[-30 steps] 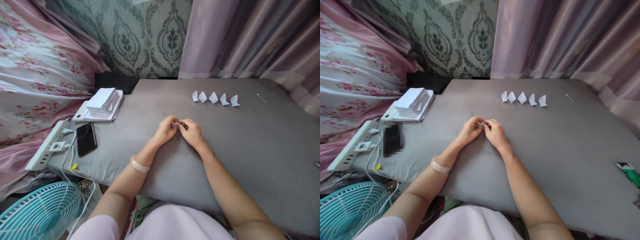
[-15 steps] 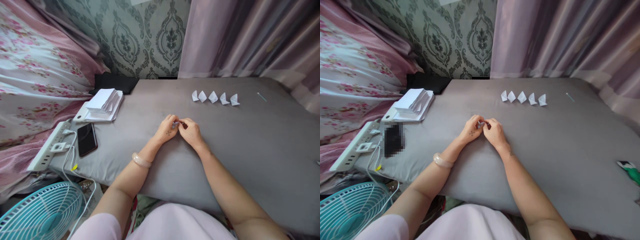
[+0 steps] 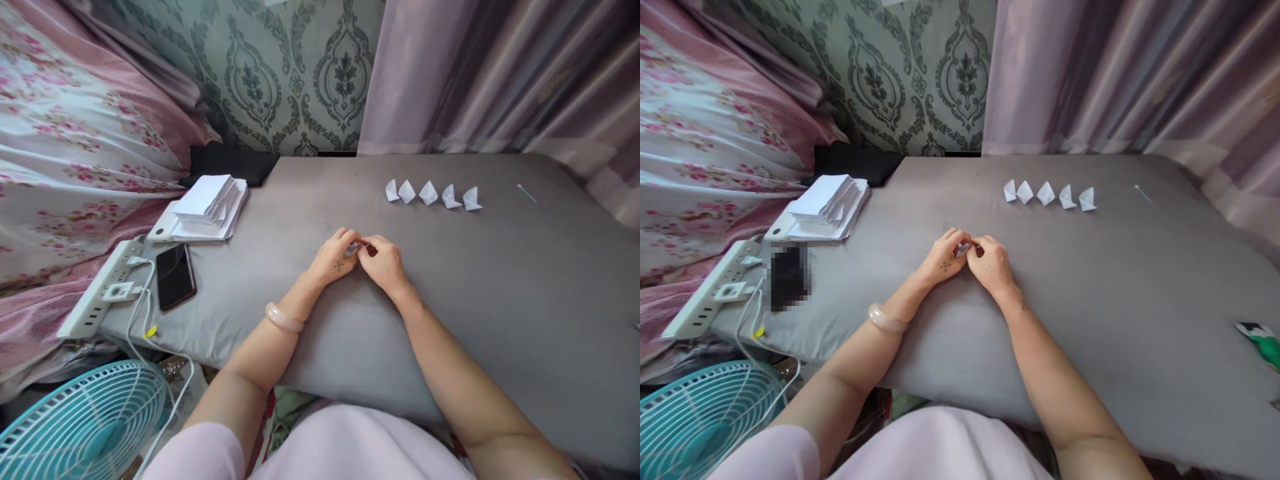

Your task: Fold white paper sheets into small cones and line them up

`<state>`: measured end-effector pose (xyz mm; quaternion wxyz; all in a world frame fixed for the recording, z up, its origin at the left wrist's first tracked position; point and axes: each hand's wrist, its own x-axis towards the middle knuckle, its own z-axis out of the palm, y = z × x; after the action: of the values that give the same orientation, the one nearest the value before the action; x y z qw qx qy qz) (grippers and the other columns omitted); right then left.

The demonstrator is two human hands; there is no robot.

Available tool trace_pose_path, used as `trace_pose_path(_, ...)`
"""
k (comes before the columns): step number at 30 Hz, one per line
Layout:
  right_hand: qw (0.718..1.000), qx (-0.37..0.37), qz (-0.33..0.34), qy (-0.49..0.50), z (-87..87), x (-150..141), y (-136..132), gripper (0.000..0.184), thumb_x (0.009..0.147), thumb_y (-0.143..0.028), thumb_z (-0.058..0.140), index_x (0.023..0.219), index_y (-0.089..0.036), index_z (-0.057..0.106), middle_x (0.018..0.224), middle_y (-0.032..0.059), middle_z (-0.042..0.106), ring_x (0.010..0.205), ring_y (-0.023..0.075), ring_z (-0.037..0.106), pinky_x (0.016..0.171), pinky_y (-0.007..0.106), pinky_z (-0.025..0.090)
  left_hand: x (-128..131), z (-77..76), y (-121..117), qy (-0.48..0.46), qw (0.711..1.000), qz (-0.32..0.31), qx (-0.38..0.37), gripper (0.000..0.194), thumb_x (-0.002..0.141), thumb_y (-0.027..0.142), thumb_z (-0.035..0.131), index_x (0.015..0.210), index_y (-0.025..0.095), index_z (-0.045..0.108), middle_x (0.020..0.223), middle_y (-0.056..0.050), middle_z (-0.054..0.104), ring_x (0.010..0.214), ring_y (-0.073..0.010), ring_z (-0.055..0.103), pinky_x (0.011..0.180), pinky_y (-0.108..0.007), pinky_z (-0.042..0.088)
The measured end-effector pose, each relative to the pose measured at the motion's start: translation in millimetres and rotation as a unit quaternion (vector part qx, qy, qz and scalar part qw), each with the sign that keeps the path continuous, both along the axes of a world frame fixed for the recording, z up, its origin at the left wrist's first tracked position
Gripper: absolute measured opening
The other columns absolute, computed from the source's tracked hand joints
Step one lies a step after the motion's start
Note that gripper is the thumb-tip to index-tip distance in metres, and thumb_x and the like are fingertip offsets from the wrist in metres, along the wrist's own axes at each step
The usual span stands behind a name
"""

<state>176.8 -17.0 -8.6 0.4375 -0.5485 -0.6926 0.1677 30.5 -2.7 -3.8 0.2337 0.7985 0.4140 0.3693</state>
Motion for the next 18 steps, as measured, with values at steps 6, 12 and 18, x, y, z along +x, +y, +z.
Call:
trace_pose_path(6,1.0,0.0,-0.009,0.0,1.9,-1.5,-0.6,0.022,0.077,-0.016,0.052,0.087,-0.017,0.072,0.087,0.0088,0.071,0.076,0.0189,0.065,0.077,0.033,0.052,1.1,2.2,-2.3,-0.003,1.0,-0.002,0.011,0.02,0.073,0.007,0.05,0.089,0.018,0.055,0.09,-0.003,0.053,0.063,-0.0089,0.044,0.061,-0.022,0.039)
trace_pose_path(12,1.0,-0.017,-0.004,0.015,1.4,0.6,0.3,0.022,0.075,-0.015,0.053,0.086,-0.017,0.072,0.089,0.008,0.072,0.077,0.0184,0.066,0.077,0.033,0.052,0.8,-0.8,-1.8,-0.025,1.0,0.006,0.008,0.014,0.072,0.009,0.052,0.083,0.017,0.054,0.084,-0.001,0.05,0.061,-0.0074,0.045,0.06,-0.02,0.04)
trace_pose_path(18,0.999,-0.028,-0.007,0.025,-0.6,3.1,0.4,0.02,0.078,-0.018,0.053,0.084,-0.017,0.072,0.087,0.0076,0.071,0.075,0.0175,0.066,0.076,0.032,0.052,-0.3,3.6,-1.7,-0.059,0.994,0.071,-0.061,0.008,0.07,0.013,0.056,0.076,0.017,0.052,0.076,0.002,0.052,0.057,-0.0066,0.046,0.058,-0.02,0.041)
